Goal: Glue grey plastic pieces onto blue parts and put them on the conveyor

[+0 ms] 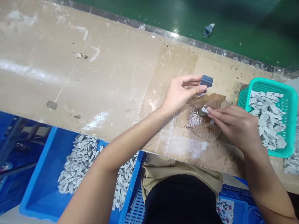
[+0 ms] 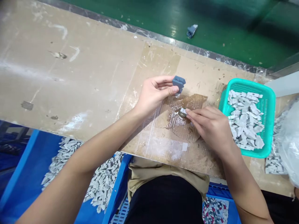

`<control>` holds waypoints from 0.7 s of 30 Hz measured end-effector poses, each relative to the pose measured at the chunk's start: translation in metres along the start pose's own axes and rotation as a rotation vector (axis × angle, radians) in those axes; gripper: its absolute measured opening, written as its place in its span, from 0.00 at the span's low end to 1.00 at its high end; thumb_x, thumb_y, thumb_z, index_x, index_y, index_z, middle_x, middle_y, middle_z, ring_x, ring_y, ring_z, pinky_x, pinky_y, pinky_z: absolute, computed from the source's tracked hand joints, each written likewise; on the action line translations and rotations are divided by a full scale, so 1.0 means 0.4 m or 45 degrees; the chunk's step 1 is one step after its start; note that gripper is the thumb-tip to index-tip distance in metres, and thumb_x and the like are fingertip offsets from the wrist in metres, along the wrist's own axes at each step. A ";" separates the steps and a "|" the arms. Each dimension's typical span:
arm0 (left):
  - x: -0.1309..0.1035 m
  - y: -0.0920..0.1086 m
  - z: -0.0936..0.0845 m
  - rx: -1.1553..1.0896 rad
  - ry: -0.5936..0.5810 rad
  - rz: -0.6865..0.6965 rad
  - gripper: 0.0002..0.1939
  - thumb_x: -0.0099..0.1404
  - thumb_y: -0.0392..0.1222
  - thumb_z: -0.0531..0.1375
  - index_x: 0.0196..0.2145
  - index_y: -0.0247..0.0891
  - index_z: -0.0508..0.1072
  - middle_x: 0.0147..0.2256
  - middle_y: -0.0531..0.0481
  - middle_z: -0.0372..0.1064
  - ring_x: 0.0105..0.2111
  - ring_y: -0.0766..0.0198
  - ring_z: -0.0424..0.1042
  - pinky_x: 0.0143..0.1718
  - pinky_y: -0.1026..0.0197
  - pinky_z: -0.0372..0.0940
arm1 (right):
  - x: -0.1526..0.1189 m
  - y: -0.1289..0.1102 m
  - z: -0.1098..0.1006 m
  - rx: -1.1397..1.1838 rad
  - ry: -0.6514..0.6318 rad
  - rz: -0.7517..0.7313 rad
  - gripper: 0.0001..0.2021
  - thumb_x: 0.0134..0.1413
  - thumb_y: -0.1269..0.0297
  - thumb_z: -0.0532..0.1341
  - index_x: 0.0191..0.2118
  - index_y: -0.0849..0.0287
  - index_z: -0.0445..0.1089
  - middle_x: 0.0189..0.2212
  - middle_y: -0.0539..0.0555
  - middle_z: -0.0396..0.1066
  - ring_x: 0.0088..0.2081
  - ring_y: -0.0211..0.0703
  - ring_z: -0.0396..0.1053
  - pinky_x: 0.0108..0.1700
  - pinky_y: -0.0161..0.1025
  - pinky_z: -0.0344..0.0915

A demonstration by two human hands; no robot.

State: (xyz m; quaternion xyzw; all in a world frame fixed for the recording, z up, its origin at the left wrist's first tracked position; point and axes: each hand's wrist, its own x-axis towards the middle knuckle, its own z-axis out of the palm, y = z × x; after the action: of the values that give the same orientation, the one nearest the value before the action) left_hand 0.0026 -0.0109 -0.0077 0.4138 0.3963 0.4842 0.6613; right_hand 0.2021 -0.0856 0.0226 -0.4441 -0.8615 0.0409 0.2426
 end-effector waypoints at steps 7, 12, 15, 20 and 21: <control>-0.016 0.000 0.020 0.007 -0.067 -0.055 0.13 0.49 0.34 0.72 0.36 0.35 0.82 0.38 0.46 0.81 0.40 0.59 0.80 0.49 0.53 0.75 | -0.001 -0.016 -0.019 0.156 0.570 0.225 0.24 0.55 0.75 0.69 0.53 0.40 0.76 0.38 0.46 0.81 0.36 0.45 0.78 0.38 0.44 0.75; -0.037 -0.009 0.037 -0.002 -0.199 -0.078 0.12 0.50 0.32 0.70 0.35 0.38 0.83 0.39 0.45 0.81 0.35 0.60 0.80 0.45 0.55 0.77 | -0.006 -0.014 -0.021 0.190 0.563 0.237 0.25 0.56 0.75 0.68 0.54 0.37 0.75 0.40 0.46 0.80 0.38 0.45 0.78 0.39 0.45 0.75; -0.045 -0.003 0.040 0.029 -0.224 -0.055 0.12 0.51 0.30 0.69 0.35 0.38 0.84 0.41 0.45 0.81 0.35 0.61 0.80 0.44 0.55 0.77 | -0.007 -0.011 -0.021 0.238 0.506 0.201 0.29 0.56 0.78 0.68 0.56 0.35 0.73 0.41 0.46 0.80 0.39 0.42 0.77 0.40 0.42 0.74; -0.056 0.003 0.043 0.106 -0.226 -0.064 0.13 0.52 0.29 0.69 0.36 0.39 0.84 0.39 0.46 0.81 0.35 0.61 0.81 0.45 0.55 0.78 | -0.006 -0.010 -0.019 0.309 0.394 0.162 0.29 0.57 0.79 0.66 0.58 0.37 0.71 0.41 0.49 0.79 0.39 0.41 0.76 0.41 0.42 0.73; -0.058 0.002 0.043 0.110 -0.225 -0.055 0.13 0.52 0.30 0.69 0.36 0.39 0.84 0.39 0.46 0.81 0.35 0.60 0.81 0.45 0.55 0.78 | -0.006 -0.011 -0.018 0.310 0.367 0.159 0.29 0.58 0.78 0.66 0.58 0.38 0.72 0.41 0.50 0.78 0.39 0.41 0.75 0.40 0.41 0.73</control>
State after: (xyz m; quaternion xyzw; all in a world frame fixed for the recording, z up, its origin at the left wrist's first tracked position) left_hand 0.0133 -0.0362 0.0017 0.4743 0.3659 0.4138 0.6855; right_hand 0.2033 -0.0910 0.0292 -0.4652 -0.7773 0.0957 0.4126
